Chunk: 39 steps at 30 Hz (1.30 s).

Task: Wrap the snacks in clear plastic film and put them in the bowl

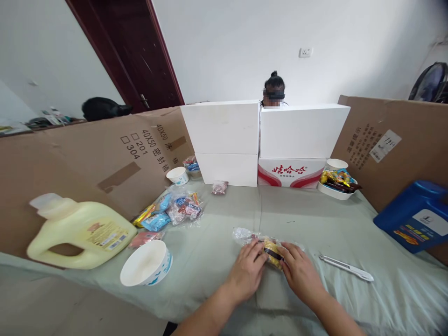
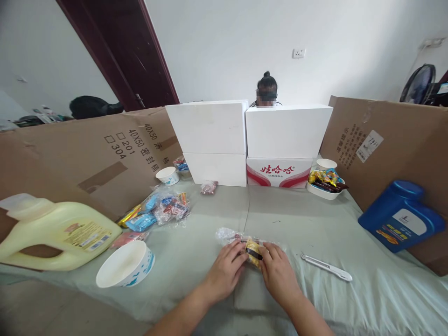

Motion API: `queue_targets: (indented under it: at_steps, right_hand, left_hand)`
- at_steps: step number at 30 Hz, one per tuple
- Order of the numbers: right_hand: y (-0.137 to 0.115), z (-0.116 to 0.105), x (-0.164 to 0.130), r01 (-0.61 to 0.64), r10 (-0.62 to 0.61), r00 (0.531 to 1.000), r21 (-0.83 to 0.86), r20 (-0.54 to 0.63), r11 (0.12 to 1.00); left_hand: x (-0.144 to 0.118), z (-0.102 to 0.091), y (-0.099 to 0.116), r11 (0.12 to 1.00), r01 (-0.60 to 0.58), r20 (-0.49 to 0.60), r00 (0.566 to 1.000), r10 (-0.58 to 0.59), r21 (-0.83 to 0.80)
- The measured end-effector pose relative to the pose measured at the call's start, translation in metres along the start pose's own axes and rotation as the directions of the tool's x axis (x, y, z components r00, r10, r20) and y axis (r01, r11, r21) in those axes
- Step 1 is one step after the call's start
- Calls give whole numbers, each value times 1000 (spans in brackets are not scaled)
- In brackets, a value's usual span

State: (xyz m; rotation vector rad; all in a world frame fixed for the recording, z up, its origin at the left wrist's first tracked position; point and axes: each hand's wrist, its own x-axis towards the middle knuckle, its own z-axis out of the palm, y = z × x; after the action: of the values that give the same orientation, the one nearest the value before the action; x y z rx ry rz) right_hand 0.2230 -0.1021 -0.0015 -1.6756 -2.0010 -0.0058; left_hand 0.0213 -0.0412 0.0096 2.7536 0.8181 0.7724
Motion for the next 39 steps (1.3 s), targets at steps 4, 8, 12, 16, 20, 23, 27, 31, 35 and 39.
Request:
queue_targets:
  at_steps: [4, 8, 12, 16, 20, 23, 27, 31, 35, 39]
  right_hand:
    - [9, 5, 21, -82, 77, 992, 46, 98, 996]
    - [9, 5, 41, -196, 155, 951, 136, 267, 971]
    - [12, 3, 56, -247, 196, 934, 143, 298, 958]
    - [8, -6, 61, -247, 184, 923, 153, 339, 957]
    - [2, -12, 60, -258, 185, 909, 153, 373, 954]
    - [3, -15, 55, -298, 228, 891, 125, 393, 946]
    - [1, -20, 46, -242, 182, 880, 85, 438, 967]
    - [-10, -15, 47, 72, -131, 902, 157, 411, 985]
    - [-21, 5, 51, 123, -218, 868, 233, 447, 965]
    - [-27, 22, 45, 114, -216, 869, 244, 445, 963]
  left_hand:
    - [17, 4, -16, 988, 132, 47, 990, -136, 77]
    - [24, 3, -29, 948, 244, 82, 961, -265, 207]
    - [19, -2, -33, 948, 164, 27, 984, -178, 274]
    - [7, -2, -33, 960, 23, -104, 995, 7, 279]
    - [2, 2, -30, 974, -37, -163, 984, 75, 222]
    - [-4, 4, -24, 983, -94, -145, 982, 117, 156]
    - [-26, -4, -12, 972, -213, 21, 977, 212, 98]
    - [-54, -21, -7, 977, -126, 174, 980, 96, 171]
    - [-73, -35, -12, 970, -13, 218, 975, -41, 242]
    - [-85, -37, -18, 972, 77, 233, 964, -129, 222]
